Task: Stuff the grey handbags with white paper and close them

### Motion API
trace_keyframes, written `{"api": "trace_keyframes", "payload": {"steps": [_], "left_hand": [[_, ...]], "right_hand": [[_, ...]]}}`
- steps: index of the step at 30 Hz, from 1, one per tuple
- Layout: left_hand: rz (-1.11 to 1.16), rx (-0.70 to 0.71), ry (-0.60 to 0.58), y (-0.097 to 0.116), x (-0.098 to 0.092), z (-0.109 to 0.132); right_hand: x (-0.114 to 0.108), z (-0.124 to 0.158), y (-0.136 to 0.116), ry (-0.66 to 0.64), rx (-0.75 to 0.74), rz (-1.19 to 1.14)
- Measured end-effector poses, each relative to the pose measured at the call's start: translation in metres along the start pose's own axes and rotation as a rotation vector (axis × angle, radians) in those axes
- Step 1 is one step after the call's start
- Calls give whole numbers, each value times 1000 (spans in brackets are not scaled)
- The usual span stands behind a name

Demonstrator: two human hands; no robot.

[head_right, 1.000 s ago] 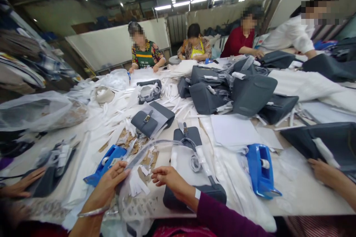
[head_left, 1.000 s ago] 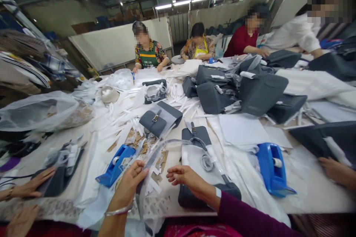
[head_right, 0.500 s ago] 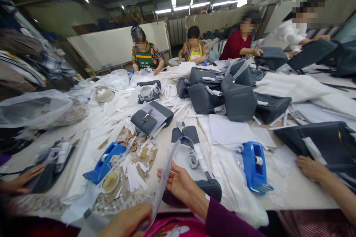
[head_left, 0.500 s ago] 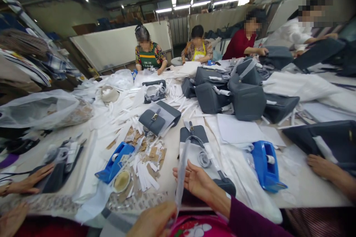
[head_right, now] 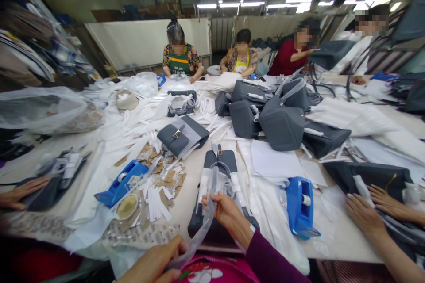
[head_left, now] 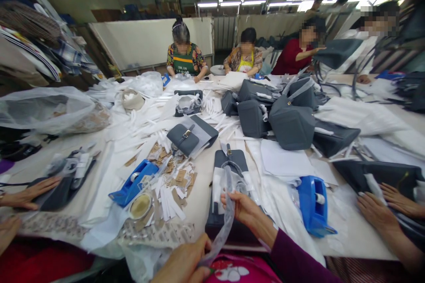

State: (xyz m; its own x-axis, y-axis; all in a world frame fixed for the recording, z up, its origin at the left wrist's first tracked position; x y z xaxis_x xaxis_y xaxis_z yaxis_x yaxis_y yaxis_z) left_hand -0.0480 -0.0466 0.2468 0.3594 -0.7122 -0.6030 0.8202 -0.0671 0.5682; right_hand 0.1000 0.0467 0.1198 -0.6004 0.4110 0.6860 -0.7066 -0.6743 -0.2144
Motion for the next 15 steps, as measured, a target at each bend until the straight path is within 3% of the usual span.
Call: {"api": "trace_keyframes", "payload": {"steps": [8,15], "left_hand": [[28,80,-66,5,6,-4],[25,175,-80,23,8,-5]], "right_hand": [[-40,0,-27,7,-31,58],[-40,1,-40,-1,44,82]]}}
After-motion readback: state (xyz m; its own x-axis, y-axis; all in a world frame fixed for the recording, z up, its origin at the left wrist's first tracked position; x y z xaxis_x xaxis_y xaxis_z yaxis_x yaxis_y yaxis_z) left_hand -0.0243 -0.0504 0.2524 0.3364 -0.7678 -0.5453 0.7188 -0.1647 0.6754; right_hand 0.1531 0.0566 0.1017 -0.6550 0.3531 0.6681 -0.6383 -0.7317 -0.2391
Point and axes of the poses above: each hand's wrist, its own z-axis away from the middle knuckle, its own x-axis out of the palm, y = z × x, the point moved 6 cm from there along -z, towards the middle knuckle, and after that the axes turned 11 degrees about -z, right-handed, at the moved point
